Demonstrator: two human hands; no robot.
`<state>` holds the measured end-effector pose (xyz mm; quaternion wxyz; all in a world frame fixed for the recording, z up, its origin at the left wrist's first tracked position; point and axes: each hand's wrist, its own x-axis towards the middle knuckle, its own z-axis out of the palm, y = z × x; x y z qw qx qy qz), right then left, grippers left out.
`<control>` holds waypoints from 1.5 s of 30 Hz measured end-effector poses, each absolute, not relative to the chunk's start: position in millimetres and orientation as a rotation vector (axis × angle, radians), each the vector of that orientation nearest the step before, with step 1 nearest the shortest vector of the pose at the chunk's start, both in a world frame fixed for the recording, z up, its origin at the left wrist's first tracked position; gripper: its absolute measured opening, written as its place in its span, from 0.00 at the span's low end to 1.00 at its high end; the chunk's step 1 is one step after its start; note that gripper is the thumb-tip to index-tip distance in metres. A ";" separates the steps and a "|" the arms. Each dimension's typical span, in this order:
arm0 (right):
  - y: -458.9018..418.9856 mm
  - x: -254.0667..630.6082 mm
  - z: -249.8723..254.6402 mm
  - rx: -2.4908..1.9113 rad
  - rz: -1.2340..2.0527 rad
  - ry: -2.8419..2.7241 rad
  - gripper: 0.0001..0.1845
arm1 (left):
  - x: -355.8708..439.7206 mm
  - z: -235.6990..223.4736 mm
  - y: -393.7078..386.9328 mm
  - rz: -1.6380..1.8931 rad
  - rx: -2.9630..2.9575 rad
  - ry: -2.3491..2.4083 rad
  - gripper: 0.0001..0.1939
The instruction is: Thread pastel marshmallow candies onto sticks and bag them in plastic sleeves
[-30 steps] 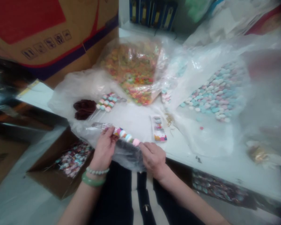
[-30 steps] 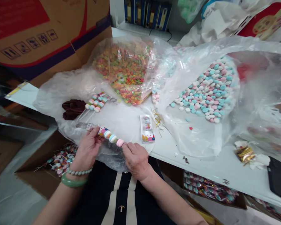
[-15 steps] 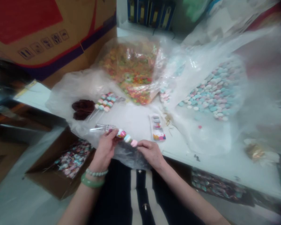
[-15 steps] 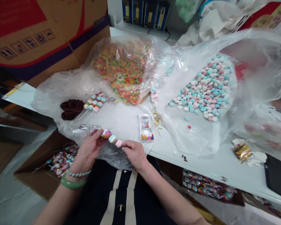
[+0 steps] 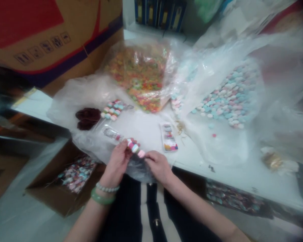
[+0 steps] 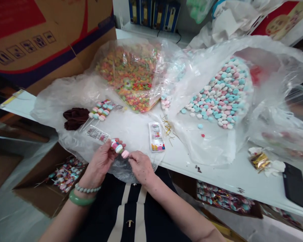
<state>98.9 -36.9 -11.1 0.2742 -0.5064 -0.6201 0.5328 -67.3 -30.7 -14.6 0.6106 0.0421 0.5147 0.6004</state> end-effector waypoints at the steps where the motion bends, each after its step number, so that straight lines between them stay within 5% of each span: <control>1: -37.9 96.9 -8.6 -1.399 1.570 -1.595 0.09 | -65.7 -14.5 -31.1 1.387 0.081 1.179 0.10; 8: -32.9 95.3 -8.6 -1.368 2.147 -0.920 0.03 | -63.6 -15.2 -37.0 1.379 0.152 1.144 0.10; 13: -24.9 100.8 -19.7 -0.990 2.652 -0.536 0.10 | -67.8 -13.0 -37.3 1.296 0.141 1.141 0.09; 30: -42.3 98.4 -34.3 -1.259 0.709 -2.194 0.12 | -72.7 -9.6 -32.8 1.396 0.152 1.312 0.10; 33: -44.9 94.7 -33.3 -1.142 0.697 -2.237 0.13 | -69.0 -9.1 -34.0 1.356 0.143 1.252 0.11; 39: -42.6 91.6 -31.5 -1.074 1.225 -1.934 0.11 | -83.1 -2.4 -31.9 1.185 -0.034 1.075 0.10; 45: -41.2 96.5 -31.5 -1.136 0.901 -2.155 0.13 | -86.7 4.8 -26.0 1.309 -0.139 1.010 0.10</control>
